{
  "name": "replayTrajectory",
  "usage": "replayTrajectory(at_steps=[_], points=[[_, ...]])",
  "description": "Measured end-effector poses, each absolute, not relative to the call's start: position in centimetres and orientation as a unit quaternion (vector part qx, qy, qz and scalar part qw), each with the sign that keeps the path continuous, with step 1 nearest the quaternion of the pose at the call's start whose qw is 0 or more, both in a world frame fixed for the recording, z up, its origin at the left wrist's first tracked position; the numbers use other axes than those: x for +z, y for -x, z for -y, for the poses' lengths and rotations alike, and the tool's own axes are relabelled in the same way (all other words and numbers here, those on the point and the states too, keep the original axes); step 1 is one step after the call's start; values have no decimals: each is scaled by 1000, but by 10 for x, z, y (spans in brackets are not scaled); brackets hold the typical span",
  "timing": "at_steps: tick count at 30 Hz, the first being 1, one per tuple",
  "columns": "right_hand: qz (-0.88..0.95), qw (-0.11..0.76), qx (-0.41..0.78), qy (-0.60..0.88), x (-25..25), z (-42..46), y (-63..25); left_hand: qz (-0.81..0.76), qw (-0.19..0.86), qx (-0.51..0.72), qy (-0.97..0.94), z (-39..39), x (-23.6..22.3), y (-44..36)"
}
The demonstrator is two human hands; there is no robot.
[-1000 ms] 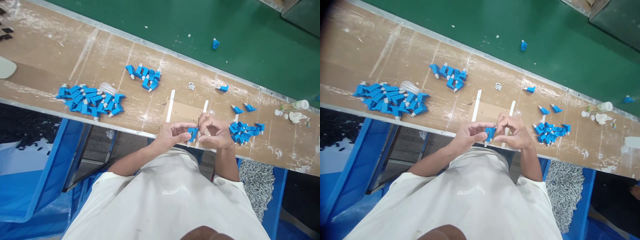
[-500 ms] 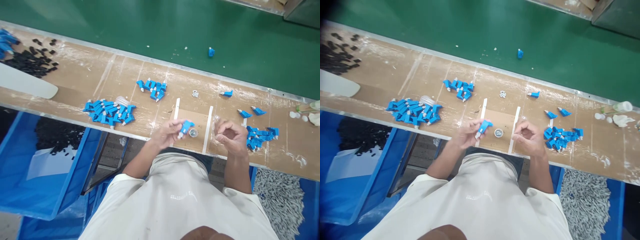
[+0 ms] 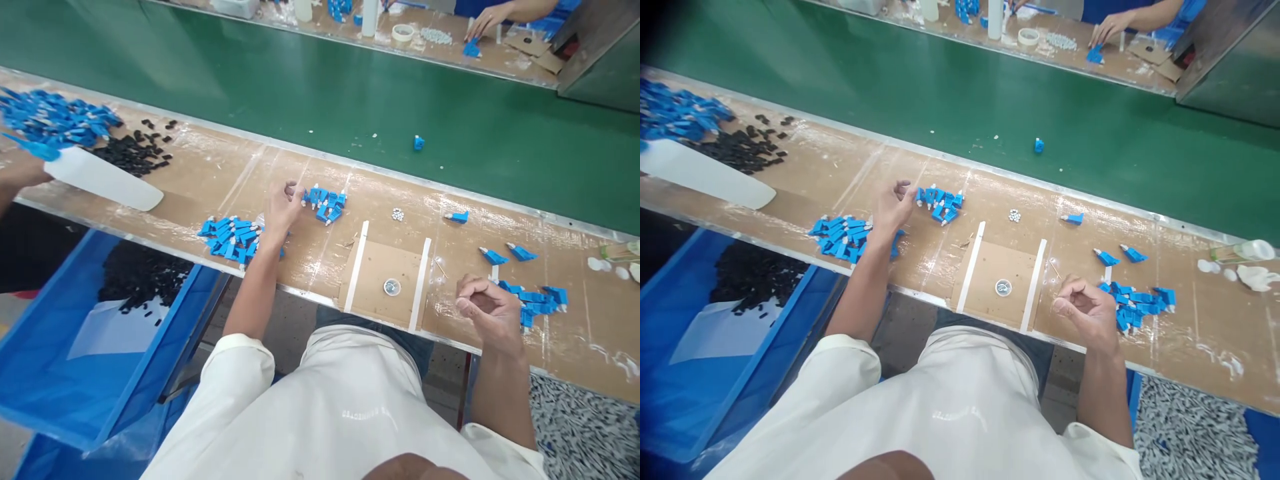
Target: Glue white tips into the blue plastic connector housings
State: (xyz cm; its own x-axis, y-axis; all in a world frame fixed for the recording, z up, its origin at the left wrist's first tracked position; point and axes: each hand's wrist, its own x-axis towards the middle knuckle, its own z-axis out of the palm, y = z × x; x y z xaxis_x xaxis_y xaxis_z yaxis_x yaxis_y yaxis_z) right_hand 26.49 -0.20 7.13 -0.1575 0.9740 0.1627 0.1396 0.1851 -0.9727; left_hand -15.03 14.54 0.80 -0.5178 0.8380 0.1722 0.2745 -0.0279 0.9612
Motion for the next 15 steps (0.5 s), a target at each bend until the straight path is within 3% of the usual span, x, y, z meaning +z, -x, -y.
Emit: replayTrajectory(at_steps=[3,7,10,15], points=[[637,412,380,530,75,-31,-275,-688,210,535,-443,-121,17,135],[700,318,245,591,65,-130,-268,-654,170,578,-458,-60,16,95],[717,195,157,651,52,-217,-244,-646,123,572,-489,-9,-5,69],[730,178,96,653,34,-316,-192,-639,34,559,-527,28,-40,55]])
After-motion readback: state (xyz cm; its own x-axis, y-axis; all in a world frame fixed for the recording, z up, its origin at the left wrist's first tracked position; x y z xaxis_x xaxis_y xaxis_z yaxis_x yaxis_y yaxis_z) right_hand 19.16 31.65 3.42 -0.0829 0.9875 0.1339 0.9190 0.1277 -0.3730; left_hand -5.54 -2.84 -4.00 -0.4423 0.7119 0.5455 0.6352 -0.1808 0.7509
